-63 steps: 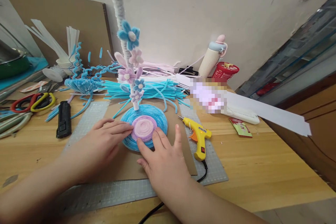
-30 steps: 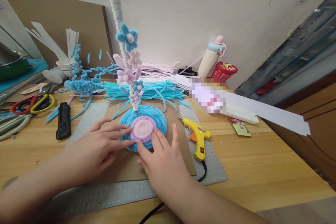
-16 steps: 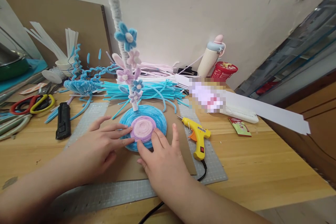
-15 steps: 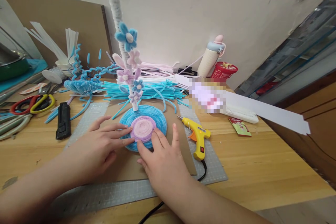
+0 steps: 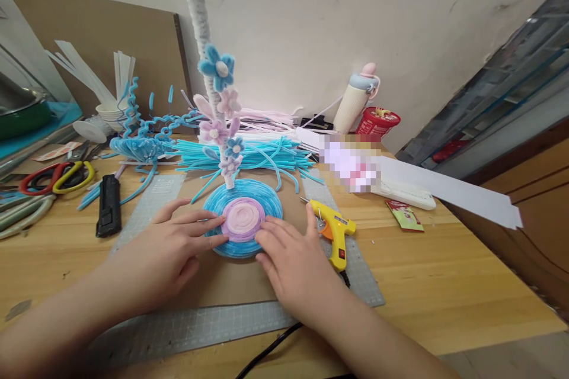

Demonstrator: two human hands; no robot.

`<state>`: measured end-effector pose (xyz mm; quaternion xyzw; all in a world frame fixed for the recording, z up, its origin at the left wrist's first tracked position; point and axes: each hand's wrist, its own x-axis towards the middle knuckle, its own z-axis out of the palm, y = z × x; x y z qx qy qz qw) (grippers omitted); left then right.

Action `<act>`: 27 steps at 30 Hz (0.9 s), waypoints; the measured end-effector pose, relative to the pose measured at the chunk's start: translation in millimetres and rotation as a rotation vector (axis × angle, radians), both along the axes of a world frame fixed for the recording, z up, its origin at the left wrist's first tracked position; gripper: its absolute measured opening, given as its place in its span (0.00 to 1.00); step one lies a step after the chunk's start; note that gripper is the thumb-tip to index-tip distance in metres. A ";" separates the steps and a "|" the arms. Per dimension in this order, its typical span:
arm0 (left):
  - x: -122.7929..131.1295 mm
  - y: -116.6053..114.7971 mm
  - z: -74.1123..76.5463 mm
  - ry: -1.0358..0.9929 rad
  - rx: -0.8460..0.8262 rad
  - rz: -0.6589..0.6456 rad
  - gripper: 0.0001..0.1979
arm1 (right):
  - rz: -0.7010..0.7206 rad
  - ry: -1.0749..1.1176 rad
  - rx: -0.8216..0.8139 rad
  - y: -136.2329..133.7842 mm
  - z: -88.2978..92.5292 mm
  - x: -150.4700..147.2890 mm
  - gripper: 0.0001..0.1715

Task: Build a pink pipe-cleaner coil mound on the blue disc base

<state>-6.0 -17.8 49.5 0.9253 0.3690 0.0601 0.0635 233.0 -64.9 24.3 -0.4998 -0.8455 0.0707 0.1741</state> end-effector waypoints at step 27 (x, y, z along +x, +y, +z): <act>-0.3 -2.3 3.6 0.002 -0.028 0.006 0.27 | -0.388 1.238 -0.849 16.8 16.9 81.4 0.20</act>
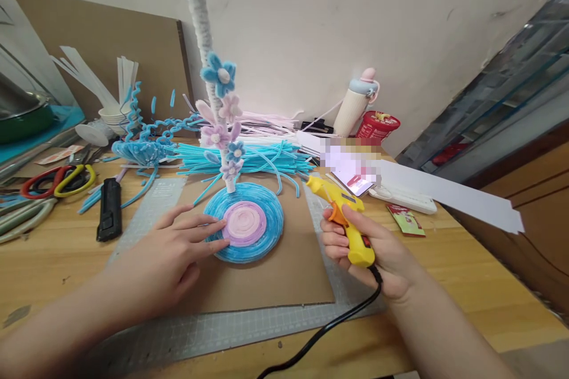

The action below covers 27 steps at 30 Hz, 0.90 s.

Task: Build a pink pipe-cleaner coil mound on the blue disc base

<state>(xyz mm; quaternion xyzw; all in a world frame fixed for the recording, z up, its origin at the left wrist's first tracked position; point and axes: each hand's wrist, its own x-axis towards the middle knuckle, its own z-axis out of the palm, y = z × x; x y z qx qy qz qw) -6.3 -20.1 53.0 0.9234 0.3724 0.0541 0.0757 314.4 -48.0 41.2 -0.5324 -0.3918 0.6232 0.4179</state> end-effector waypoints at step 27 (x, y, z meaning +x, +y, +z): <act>-0.5 -1.2 -1.2 -0.004 -0.018 0.004 0.25 | 0.698 -0.396 0.013 131.6 4.2 -33.2 0.25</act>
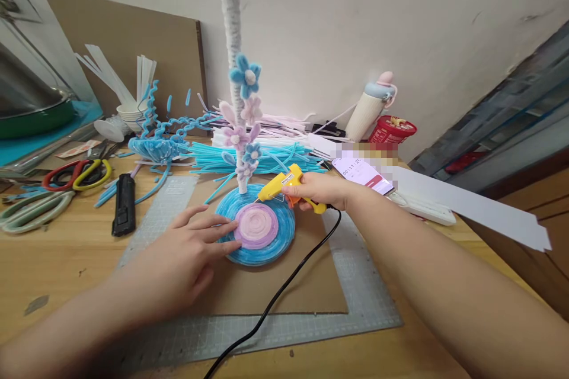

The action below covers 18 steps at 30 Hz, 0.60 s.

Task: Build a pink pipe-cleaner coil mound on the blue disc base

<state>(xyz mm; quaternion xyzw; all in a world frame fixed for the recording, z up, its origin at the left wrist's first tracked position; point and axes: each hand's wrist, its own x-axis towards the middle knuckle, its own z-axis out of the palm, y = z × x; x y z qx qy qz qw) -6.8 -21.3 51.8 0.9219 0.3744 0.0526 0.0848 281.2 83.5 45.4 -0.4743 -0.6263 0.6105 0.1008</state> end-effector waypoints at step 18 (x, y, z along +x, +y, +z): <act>0.0 -0.3 -1.3 0.000 0.029 -0.005 0.27 | -0.149 0.047 -0.089 -20.7 -8.7 21.8 0.26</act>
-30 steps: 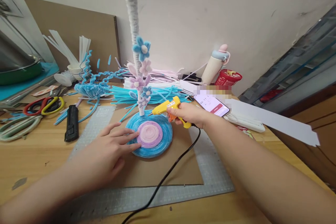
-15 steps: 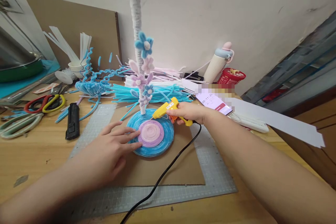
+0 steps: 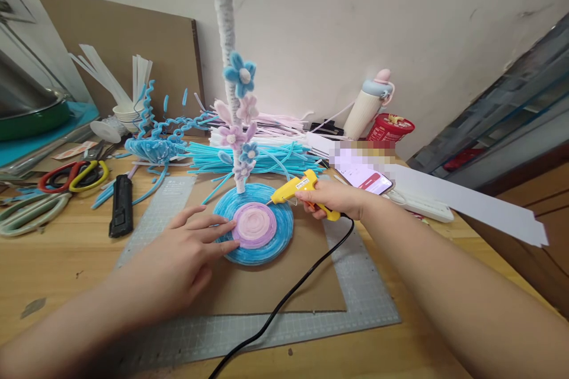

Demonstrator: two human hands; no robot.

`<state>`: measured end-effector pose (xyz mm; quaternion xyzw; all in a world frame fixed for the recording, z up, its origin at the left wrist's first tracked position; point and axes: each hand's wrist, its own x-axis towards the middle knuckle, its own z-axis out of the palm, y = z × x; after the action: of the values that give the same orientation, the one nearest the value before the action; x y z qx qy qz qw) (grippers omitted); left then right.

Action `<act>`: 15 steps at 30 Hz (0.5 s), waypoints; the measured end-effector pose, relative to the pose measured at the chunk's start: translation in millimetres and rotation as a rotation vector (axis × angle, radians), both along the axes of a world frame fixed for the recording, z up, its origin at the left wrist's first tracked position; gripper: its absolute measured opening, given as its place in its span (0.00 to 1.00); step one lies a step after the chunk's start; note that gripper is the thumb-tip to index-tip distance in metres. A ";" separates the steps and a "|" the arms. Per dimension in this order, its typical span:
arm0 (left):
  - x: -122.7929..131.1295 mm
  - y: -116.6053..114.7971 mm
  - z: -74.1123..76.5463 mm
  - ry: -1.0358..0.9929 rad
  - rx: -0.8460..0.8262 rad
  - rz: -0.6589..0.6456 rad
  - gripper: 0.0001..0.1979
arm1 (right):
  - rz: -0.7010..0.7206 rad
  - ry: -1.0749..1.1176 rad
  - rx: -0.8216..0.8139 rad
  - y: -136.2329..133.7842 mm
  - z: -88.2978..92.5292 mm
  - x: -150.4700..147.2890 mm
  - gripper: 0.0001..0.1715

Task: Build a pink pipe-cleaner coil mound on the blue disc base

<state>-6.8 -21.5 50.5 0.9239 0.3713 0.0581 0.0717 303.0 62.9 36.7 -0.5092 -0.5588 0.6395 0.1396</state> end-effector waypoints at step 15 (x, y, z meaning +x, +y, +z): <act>0.7 -0.7 0.3 -0.014 -0.012 0.012 0.26 | 0.113 -0.451 -0.117 -45.1 -1.3 61.2 0.36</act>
<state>-6.1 -22.2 50.9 0.9207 0.3768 0.0629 0.0796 364.2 17.8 35.4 -0.6143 -0.5656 0.5475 -0.0547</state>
